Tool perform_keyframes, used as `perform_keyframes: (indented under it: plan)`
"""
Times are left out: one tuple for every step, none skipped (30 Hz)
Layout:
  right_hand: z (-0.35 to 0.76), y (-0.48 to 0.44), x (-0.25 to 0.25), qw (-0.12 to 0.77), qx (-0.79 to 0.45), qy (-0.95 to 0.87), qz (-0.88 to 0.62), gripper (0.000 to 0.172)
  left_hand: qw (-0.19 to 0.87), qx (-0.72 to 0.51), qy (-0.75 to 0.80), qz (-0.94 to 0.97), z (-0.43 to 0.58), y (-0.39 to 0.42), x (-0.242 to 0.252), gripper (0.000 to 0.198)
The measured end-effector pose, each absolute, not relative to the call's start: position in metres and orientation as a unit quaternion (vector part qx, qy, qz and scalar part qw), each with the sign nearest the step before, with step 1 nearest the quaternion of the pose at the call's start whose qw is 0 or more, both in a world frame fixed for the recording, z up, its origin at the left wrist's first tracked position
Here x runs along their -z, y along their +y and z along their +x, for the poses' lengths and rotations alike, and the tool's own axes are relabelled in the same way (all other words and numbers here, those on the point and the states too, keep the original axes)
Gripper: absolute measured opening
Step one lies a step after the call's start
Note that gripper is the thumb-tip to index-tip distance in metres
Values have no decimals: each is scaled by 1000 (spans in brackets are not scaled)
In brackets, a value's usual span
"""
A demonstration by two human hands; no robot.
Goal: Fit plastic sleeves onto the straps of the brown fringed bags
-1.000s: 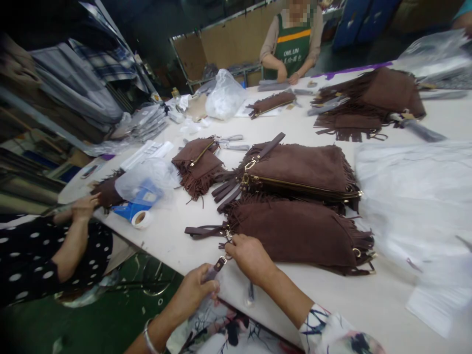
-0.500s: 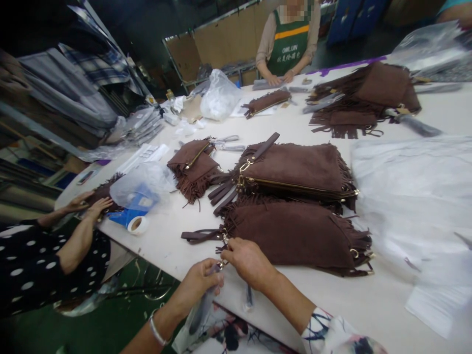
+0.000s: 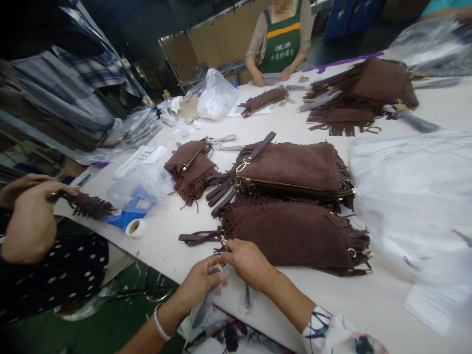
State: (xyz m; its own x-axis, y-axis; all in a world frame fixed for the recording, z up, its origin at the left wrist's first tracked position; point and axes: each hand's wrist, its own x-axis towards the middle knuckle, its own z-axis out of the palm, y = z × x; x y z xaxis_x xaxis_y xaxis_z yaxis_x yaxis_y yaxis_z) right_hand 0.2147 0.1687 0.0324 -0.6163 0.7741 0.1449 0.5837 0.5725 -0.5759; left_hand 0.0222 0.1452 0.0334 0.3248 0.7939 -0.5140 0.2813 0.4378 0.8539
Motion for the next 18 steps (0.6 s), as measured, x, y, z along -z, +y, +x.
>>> perform_keyframes:
  plan:
    - [215, 169, -33, 196, -245, -865, -391, 18, 676, -196, 538, 464, 24, 147, -35, 37]
    - [215, 169, -33, 198, -245, -865, -390, 17, 698, -196, 532, 438, 25, 148, -36, 38]
    - [215, 168, -34, 199, -246, -865, -391, 17, 714, -196, 526, 418, 26, 150, -37, 38]
    - [215, 168, -34, 199, -248, -864, -391, 16, 726, -199, 522, 401, 27, 152, -38, 38]
    - [215, 167, -34, 199, -251, -862, -393, 15, 735, -203, 519, 386, 28, 154, -38, 36]
    - [214, 167, -34, 199, -256, -859, -395, 15, 744, -207, 515, 373, 28, 156, -38, 34]
    - [214, 167, -34, 200, -263, -855, -400, 14, 752, -211, 509, 362, 30, 158, -38, 31]
    - [214, 166, -34, 204, -272, -849, -403, 13, 760, -213, 502, 355, 31, 160, -37, 29]
    - [214, 166, -33, 210, -283, -843, -405, 13, 766, -214, 494, 352, 33, 161, -37, 28]
    - [214, 166, -33, 219, -294, -837, -405, 15, 770, -215, 487, 352, 34, 162, -36, 27]
    - [214, 165, -33, 227, -305, -832, -404, 19, 773, -215, 481, 354, 36, 163, -36, 27]
    - [215, 164, -33, 236, -315, -827, -401, 23, 776, -214, 476, 355, 38, 164, -35, 27]
    - [217, 162, -32, 247, -325, -821, -399, 28, 778, -214, 472, 354, 40, 165, -35, 28]
    - [219, 160, -32, 262, -335, -812, -401, 31, 782, -213, 469, 351, 41, 166, -34, 30]
    - [221, 158, -32, 282, -345, -796, -410, 34, 784, -213, 469, 347, 42, 167, -33, 31]
    - [223, 154, -31, 306, -351, -775, -428, 34, 784, -213, 473, 341, 43, 167, -32, 32]
    - [225, 149, -31, 331, -353, -747, -455, 33, 781, -214, 481, 335, 44, 168, -30, 32]
    - [226, 143, -31, 354, -352, -715, -489, 31, 776, -214, 492, 330, 45, 168, -28, 33]
